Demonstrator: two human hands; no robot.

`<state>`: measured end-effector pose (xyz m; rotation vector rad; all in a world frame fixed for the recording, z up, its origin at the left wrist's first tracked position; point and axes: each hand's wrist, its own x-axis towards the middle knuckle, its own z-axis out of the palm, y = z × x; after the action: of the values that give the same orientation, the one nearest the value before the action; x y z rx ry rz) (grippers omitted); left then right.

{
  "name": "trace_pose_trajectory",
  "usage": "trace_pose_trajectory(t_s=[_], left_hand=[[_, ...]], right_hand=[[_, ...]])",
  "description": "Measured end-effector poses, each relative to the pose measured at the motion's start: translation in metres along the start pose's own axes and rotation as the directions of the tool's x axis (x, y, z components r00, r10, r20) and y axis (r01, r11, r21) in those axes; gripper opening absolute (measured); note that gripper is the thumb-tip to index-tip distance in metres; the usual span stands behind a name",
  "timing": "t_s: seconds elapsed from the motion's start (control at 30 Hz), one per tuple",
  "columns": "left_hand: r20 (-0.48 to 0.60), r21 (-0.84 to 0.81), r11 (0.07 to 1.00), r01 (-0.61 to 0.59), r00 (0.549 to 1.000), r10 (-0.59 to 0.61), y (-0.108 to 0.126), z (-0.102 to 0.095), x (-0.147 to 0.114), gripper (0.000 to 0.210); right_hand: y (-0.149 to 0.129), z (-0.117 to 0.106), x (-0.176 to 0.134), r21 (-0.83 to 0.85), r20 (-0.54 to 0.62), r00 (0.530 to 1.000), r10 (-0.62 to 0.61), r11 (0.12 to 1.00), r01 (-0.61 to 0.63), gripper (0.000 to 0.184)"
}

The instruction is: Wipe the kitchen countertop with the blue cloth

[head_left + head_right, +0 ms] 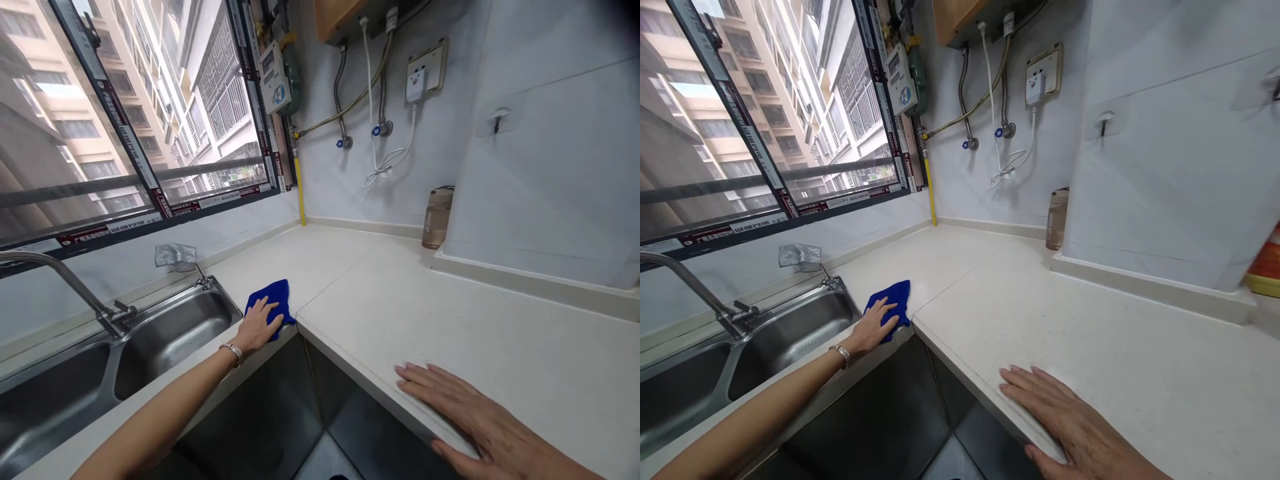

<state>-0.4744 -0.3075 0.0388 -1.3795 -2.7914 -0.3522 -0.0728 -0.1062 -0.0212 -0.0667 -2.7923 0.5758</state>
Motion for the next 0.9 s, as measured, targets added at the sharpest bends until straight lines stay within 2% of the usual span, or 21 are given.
trace_pose_trajectory(t_s=[0.17, 0.3, 0.5, 0.63, 0.77, 0.9], left_hand=[[-0.015, 0.018, 1.000, -0.021, 1.000, 0.022, 0.003, 0.001, -0.024, 0.064], [-0.026, 0.031, 0.998, -0.055, 0.998, 0.056, 0.002, 0.004, -0.020, 0.060], [-0.002, 0.000, 0.995, -0.099, 0.995, 0.099, -0.004, 0.007, 0.010, 0.056], [-0.023, 0.004, 0.998, -0.061, 0.998, 0.061, -0.007, 0.009, 0.034, 0.055], [-0.046, 0.005, 1.000, -0.004, 0.999, 0.004, -0.010, 0.009, 0.058, 0.056], [-0.057, 0.007, 0.999, 0.039, 0.998, -0.038, -0.017, 0.010, 0.080, 0.057]], right_hand=[[0.000, 0.000, -0.001, -0.021, -0.043, 0.998, -0.039, 0.999, 0.038, 0.065], [-0.003, 0.001, -0.001, -0.084, -0.066, 0.997, -0.039, 0.996, 0.033, 0.066], [-0.005, 0.000, 0.001, -0.131, -0.084, 0.994, -0.066, 0.990, 0.055, 0.067], [-0.005, -0.002, -0.003, -0.116, -0.081, 0.995, -0.055, 0.992, 0.045, 0.068], [-0.006, -0.001, -0.006, -0.178, -0.079, 0.996, -0.028, 0.984, 0.014, 0.072], [0.000, 0.004, -0.007, -0.240, -0.096, 0.990, -0.108, 0.967, 0.082, 0.075]])
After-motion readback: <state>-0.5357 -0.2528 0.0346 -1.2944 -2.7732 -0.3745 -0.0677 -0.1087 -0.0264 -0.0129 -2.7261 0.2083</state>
